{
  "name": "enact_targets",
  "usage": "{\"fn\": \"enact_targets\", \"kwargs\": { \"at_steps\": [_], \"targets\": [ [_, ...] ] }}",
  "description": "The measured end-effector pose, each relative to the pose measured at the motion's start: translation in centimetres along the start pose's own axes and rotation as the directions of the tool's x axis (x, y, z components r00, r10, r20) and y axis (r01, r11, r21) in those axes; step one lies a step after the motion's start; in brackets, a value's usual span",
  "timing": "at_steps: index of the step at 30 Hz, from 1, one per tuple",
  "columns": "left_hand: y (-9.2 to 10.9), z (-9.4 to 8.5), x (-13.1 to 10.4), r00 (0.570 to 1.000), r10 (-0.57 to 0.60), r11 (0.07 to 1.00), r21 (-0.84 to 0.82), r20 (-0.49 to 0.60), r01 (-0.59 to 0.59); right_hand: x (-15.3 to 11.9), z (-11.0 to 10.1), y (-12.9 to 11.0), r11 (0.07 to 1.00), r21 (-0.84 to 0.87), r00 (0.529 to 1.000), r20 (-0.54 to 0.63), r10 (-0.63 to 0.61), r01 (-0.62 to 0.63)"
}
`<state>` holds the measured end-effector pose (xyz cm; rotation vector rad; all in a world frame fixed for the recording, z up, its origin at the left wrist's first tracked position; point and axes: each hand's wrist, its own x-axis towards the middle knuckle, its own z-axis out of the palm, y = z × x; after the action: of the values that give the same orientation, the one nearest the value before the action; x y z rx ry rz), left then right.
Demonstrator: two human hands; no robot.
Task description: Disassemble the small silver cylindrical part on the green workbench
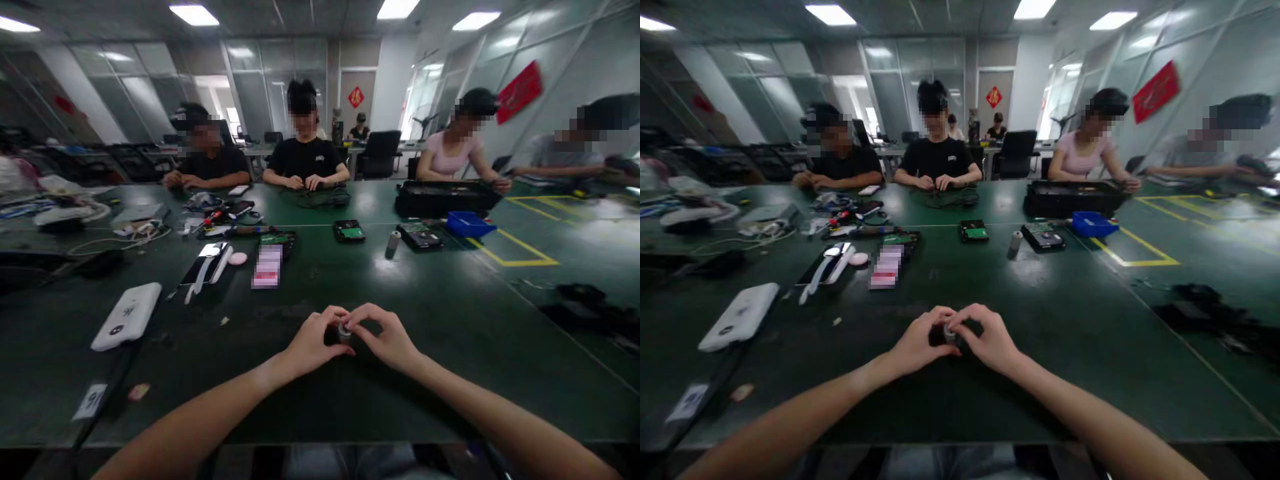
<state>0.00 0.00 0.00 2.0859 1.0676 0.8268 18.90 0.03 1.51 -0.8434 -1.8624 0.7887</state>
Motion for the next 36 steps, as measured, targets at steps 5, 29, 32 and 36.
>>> {"fn": "enact_targets", "kwargs": {
  "at_steps": [5,29,32,36],
  "targets": [
    [-0.2,0.1,0.3,1.0,0.006,0.999,-0.044,0.013,-0.005,-0.1,0.1,0.0,0.998,-0.059,1.0,-0.006,0.019,-0.019],
    [-0.3,-0.3,-0.1,1.0,0.011,0.999,0.052,0.009,-0.012,0.8,-2.5,1.8,0.986,0.088,0.98,-0.125,0.154,-0.144],
    [-0.2,-0.2,-0.1,1.0,0.021,0.999,0.049,-0.008,-0.02,0.6,-3.8,3.3,0.978,0.019,0.978,-0.023,0.206,-0.206],
    [-0.3,-0.2,0.0,0.999,0.023,1.0,0.006,-0.031,-0.023,0.5,-4.0,4.1,0.977,-0.102,0.969,0.145,0.199,-0.186]
  ]
}}
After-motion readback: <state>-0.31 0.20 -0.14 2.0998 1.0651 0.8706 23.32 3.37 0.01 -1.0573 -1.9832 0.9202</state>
